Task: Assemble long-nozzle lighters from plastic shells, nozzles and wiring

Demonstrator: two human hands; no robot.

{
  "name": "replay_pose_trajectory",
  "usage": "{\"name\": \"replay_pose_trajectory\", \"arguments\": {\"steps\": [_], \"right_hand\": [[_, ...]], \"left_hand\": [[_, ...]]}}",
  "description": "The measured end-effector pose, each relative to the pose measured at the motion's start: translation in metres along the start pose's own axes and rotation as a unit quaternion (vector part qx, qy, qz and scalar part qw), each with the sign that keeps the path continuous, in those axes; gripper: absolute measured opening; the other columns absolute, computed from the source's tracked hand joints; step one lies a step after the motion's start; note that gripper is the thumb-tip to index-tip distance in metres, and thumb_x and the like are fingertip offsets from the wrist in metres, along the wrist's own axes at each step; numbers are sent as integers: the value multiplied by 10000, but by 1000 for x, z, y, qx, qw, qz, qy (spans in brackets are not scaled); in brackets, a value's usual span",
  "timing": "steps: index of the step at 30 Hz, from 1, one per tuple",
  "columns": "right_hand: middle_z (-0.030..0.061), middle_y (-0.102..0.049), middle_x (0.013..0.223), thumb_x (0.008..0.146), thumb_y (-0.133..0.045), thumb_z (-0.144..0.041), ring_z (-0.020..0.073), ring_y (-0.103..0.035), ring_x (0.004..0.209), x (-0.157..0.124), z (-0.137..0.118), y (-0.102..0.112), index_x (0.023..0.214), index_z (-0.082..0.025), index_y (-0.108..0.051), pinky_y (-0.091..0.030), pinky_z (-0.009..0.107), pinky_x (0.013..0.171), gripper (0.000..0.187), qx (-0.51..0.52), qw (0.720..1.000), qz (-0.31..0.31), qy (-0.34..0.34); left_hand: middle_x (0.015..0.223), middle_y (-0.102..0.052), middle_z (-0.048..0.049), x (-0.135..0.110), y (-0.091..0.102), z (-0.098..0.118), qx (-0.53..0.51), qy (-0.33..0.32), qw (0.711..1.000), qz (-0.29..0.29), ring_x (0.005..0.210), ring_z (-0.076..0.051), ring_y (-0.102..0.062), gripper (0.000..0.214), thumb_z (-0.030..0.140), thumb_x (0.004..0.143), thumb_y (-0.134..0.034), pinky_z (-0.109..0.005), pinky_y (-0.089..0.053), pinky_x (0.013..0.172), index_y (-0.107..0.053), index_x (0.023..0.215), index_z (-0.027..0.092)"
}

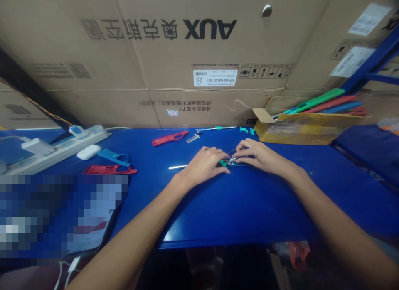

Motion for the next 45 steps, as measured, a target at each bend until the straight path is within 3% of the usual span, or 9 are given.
{"name": "replay_pose_trajectory", "arguments": {"steps": [15, 20, 25, 33, 38, 42, 45], "right_hand": [[94, -663, 1071, 1021, -470, -487, 245, -602, 1010, -2, 4, -12, 1138, -277, -775, -477, 386, 909, 388, 33, 998, -50, -30], [99, -619, 1091, 1014, -491, -467, 239, -606, 993, -2, 3, -9, 1088, -272, -787, -485, 381, 889, 362, 7, 998, -35, -44], [94, -666, 1068, 1009, -507, -440, 251, -629, 982, 0, 0, -10, 1174, -261, -746, -489, 386, 861, 341, -5, 998, -41, -53], [93, -697, 1022, 988, -557, -418, 248, -639, 977, 3, -5, -7, 985, -222, -738, -483, 382, 875, 267, 29, 999, -19, -34], [92, -677, 1051, 991, -555, -401, 248, -626, 1008, 1, -3, -9, 1004, -215, -709, -488, 398, 896, 241, 30, 998, -24, -46], [93, -653, 1134, 994, -554, -414, 250, -620, 1066, 0, -5, -7, 1093, -233, -701, -490, 414, 939, 253, 25, 998, -26, -52], [95, -623, 1203, 997, -550, -421, 246, -615, 1093, 0, -11, 0, 1149, -254, -719, -493, 418, 965, 282, 21, 999, 2, -36]], "left_hand": [[1198, -718, -30, -1, -1, 1, -2, -19, 1000, -5, 1099, -217, -631, 389, 484, 927, -664, -346, -387, 916, -684, 1217, 227], [1220, -700, -32, -3, -1, 3, 18, -21, 999, -15, 1100, -219, -616, 371, 471, 945, -642, -361, -386, 914, -704, 1233, 245], [1231, -690, -54, -2, -1, 5, 36, -21, 999, -34, 1088, -238, -616, 331, 455, 978, -598, -363, -393, 908, -722, 1192, 234], [1223, -680, -65, -3, -1, 5, 33, -10, 999, -34, 1105, -247, -610, 401, 482, 960, -607, -364, -424, 920, -649, 1241, 199], [1275, -662, -117, -7, 7, -2, 24, 5, 999, -42, 1182, -291, -604, 610, 573, 918, -617, -411, -443, 972, -561, 1367, 164], [1250, -676, -101, -14, 20, -13, 13, 11, 998, -68, 1127, -271, -640, 552, 505, 886, -706, -377, -477, 931, -623, 1320, 175], [1248, -681, -90, -18, 33, -24, 5, 16, 998, -55, 1141, -267, -633, 504, 502, 870, -729, -375, -471, 958, -676, 1263, 192]]}}
Point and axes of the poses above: each hand's wrist, its own x-axis towards the middle knuckle, its own y-axis out of the back of the hand, z = x × y, the point moved 10 cm from there along x, towards the middle knuckle
